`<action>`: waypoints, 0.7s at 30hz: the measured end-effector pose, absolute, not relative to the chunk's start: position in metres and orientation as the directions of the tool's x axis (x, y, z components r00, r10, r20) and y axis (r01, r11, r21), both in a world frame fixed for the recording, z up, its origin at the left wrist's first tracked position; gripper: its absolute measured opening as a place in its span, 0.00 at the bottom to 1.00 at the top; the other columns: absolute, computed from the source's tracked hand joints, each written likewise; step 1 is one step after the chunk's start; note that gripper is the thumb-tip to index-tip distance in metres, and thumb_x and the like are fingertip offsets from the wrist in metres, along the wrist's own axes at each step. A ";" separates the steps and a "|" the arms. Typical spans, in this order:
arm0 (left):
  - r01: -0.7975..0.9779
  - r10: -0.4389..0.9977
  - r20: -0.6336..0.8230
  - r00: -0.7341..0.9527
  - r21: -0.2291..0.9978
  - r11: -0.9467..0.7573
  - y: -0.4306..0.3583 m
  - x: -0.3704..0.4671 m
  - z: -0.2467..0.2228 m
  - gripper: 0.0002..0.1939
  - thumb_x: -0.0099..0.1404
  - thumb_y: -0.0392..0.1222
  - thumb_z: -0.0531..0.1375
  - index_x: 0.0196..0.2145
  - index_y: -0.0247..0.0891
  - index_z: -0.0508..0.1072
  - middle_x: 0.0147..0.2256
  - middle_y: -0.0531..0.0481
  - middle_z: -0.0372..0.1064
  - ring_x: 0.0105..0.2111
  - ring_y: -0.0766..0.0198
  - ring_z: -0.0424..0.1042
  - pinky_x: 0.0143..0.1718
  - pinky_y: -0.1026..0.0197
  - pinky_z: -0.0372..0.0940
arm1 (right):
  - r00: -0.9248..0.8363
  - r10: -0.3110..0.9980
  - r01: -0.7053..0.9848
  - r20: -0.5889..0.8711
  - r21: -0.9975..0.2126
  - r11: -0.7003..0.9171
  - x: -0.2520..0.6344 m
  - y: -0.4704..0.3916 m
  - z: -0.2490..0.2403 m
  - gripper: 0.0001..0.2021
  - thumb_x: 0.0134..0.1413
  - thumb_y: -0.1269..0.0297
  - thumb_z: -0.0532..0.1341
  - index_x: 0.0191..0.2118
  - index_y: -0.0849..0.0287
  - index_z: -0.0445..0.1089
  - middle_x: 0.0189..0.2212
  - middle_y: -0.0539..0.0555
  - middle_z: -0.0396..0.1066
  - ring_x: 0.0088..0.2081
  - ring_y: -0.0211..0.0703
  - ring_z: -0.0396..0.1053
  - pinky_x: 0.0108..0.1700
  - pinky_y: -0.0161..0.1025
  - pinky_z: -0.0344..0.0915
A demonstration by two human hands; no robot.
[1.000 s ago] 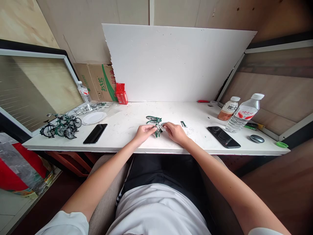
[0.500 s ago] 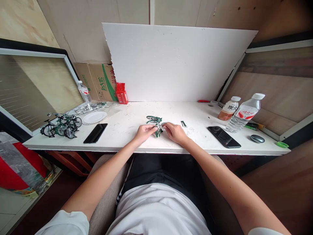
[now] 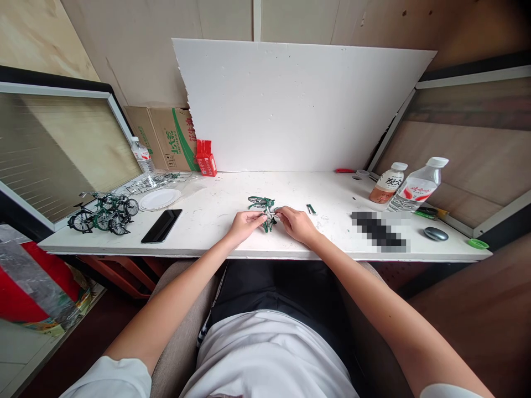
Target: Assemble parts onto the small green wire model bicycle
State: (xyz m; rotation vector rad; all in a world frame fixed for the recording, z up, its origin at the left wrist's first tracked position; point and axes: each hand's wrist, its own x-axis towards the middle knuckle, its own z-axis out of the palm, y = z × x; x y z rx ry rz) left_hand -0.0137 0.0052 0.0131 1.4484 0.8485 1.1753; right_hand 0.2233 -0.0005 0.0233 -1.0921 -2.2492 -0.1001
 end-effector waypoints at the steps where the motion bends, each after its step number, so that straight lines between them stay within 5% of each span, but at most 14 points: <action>1: -0.079 0.937 0.223 0.267 0.975 -0.210 0.005 -0.014 0.013 0.26 0.59 0.56 0.76 0.45 0.32 0.86 0.41 0.40 0.83 0.38 0.56 0.80 0.45 0.52 0.76 | -0.460 0.682 0.730 0.569 -0.195 0.655 0.223 -0.001 0.023 0.13 0.76 0.66 0.50 0.50 0.56 0.72 0.45 0.58 0.80 0.38 0.46 0.76 0.40 0.38 0.65; 21: -0.042 0.933 0.225 0.283 0.974 -0.222 0.002 -0.013 0.017 0.24 0.60 0.57 0.75 0.43 0.32 0.86 0.39 0.41 0.83 0.35 0.56 0.79 0.44 0.53 0.75 | -0.451 0.694 0.749 0.561 -0.186 0.637 0.222 -0.001 0.022 0.12 0.76 0.66 0.51 0.51 0.57 0.72 0.45 0.58 0.80 0.38 0.46 0.76 0.41 0.38 0.64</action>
